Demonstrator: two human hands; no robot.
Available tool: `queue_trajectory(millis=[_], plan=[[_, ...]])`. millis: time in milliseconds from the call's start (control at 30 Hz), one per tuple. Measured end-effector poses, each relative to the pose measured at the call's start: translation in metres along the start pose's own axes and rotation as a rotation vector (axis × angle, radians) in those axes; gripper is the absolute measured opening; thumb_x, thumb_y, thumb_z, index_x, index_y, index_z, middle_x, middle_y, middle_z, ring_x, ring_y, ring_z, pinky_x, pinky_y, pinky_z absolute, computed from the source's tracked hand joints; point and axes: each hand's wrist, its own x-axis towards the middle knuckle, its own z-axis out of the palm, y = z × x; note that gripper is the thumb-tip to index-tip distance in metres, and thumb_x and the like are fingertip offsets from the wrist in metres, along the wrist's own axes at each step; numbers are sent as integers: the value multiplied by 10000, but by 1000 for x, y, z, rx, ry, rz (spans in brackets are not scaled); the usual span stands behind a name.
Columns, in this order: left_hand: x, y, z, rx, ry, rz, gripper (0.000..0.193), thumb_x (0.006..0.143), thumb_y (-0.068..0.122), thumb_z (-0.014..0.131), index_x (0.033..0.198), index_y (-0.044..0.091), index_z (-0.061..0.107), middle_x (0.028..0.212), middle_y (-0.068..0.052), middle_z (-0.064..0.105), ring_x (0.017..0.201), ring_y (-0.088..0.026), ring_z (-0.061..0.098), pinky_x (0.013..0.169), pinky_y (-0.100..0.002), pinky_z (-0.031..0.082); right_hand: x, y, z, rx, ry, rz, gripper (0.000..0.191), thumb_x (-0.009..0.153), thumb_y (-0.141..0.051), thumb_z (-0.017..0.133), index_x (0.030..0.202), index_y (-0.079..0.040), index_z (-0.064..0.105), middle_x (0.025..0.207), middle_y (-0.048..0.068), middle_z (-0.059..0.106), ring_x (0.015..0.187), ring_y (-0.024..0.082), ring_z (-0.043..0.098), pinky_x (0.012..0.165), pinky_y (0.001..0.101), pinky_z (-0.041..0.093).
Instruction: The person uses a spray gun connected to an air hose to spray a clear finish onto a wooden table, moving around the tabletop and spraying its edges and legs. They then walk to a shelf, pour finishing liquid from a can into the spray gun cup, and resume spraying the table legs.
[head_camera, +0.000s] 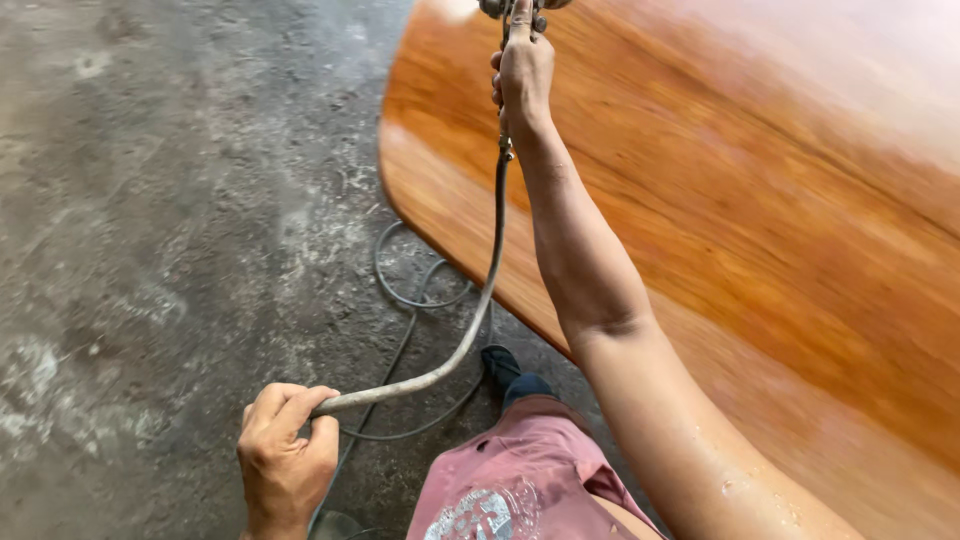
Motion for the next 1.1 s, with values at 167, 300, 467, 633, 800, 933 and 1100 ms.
queue_trajectory(millis=[167, 300, 467, 633, 800, 933, 1100], plan=[[-5, 25, 22, -83, -75, 86, 198, 750, -42, 678, 890, 81, 745, 828, -37, 652, 801, -249, 636, 750, -379, 502, -38, -26, -137, -57, 94, 30, 522, 984, -631, 500, 825, -135, 532, 582, -25, 492, 392, 78, 420, 344, 280, 314], [-28, 59, 52, -181, -199, 150, 176, 741, -28, 676, 876, 63, 744, 803, -58, 650, 722, -246, 643, 655, -374, 507, -101, -55, -278, -130, 266, 36, 550, 1003, -645, 489, 816, -128, 519, 604, -27, 512, 407, 79, 431, 353, 282, 344], [-83, 120, 98, -227, -279, 313, 138, 717, -2, 667, 806, 72, 743, 772, -82, 653, 723, -282, 657, 655, -406, 520, -178, -101, -433, -187, 459, 126, 573, 980, -674, 467, 778, -137, 472, 575, -17, 474, 371, 106, 402, 332, 293, 308], [-152, 192, 143, -294, -365, 429, 116, 712, 17, 661, 781, 72, 736, 768, -91, 648, 739, -317, 644, 672, -442, 506, -242, -132, -573, -216, 565, 89, 586, 1004, -684, 454, 786, -142, 495, 607, -26, 498, 395, 87, 420, 352, 277, 338], [-221, 260, 179, -302, -494, 444, 118, 710, 33, 659, 778, 73, 746, 742, -87, 639, 706, -318, 634, 679, -443, 502, -293, -152, -692, -240, 626, 66, 594, 1016, -686, 456, 784, -141, 500, 622, -33, 509, 410, 73, 422, 361, 267, 343], [-269, 319, 217, -298, -542, 512, 120, 704, 43, 657, 777, 74, 747, 756, -97, 641, 724, -334, 632, 685, -447, 506, -329, -172, -780, -219, 680, 57, 590, 1014, -678, 483, 781, -136, 492, 620, -31, 505, 405, 74, 417, 360, 264, 332], [-339, 410, 274, -251, -611, 573, 97, 702, 50, 663, 751, 78, 742, 760, -106, 640, 748, -343, 634, 692, -457, 507, -379, -195, -908, -210, 696, 63, 574, 1009, -664, 505, 791, -132, 503, 626, -28, 515, 403, 75, 416, 358, 270, 326]])
